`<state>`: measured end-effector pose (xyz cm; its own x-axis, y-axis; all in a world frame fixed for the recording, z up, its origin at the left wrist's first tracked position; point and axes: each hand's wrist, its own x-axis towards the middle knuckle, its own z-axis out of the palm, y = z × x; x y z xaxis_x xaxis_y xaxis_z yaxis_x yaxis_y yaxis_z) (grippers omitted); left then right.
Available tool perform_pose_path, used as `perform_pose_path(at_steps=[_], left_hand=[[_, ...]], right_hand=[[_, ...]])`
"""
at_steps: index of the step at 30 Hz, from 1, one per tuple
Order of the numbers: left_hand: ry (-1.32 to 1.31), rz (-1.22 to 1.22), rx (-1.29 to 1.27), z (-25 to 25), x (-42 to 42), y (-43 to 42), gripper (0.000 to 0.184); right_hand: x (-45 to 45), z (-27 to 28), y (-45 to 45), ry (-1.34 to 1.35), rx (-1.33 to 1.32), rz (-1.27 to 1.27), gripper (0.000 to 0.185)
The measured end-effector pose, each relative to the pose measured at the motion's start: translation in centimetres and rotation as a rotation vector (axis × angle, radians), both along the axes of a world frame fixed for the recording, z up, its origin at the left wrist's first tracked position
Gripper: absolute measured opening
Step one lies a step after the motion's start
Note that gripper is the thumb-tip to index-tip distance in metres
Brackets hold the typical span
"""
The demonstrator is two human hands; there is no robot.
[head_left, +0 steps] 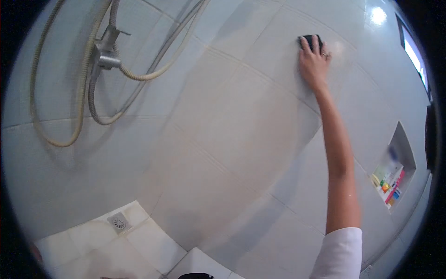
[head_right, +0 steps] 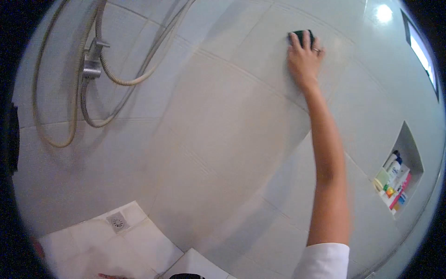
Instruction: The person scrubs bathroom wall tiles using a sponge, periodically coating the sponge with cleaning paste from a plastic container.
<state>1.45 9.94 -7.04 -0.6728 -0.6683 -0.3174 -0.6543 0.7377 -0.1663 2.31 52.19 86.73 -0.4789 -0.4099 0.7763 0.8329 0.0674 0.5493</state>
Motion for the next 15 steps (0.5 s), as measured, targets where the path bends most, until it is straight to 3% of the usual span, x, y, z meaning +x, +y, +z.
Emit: perform_pose_path(at_steps=[2,4,5,6,8,9,12,15], left_hand=[[0.109,-0.002,-0.145,-0.9,0.0,0.3,0.117],[-0.268,0.031,0.411,10.6,-0.9,-0.7,0.106],[-0.008,-0.123,-0.379,4.6,0.3,0.8,0.097],[-0.024,-0.134,-0.388,-0.8,1.0,-0.1,0.097],[-0.284,0.017,0.443,7.8,-1.2,-1.7,0.143],[-0.296,0.029,0.431,8.0,-1.1,-1.8,0.143],[-0.284,0.096,0.473,7.2,-1.3,-1.9,0.145],[-0.237,0.063,0.557,6.8,-1.3,-2.1,0.144]], right_hand=[[-4.8,-4.7,-0.5,-0.114,-0.037,0.135,0.04],[-9.2,-11.8,-1.4,-0.305,-0.174,0.182,0.038],[-10.7,-16.6,-2.1,-0.377,-0.231,0.196,0.038],[-11.8,-21.6,-2.2,-0.455,-0.238,0.117,0.037],[-11.3,-33.1,-1.8,-0.74,-0.32,0.104,0.033],[-10.6,-37.1,-1.5,-0.911,-0.363,0.15,0.032],[-8.5,-36.1,-1.8,-1.065,-0.531,0.177,0.032],[-9.3,-24.7,-2.6,-0.628,-0.283,0.096,0.037]])
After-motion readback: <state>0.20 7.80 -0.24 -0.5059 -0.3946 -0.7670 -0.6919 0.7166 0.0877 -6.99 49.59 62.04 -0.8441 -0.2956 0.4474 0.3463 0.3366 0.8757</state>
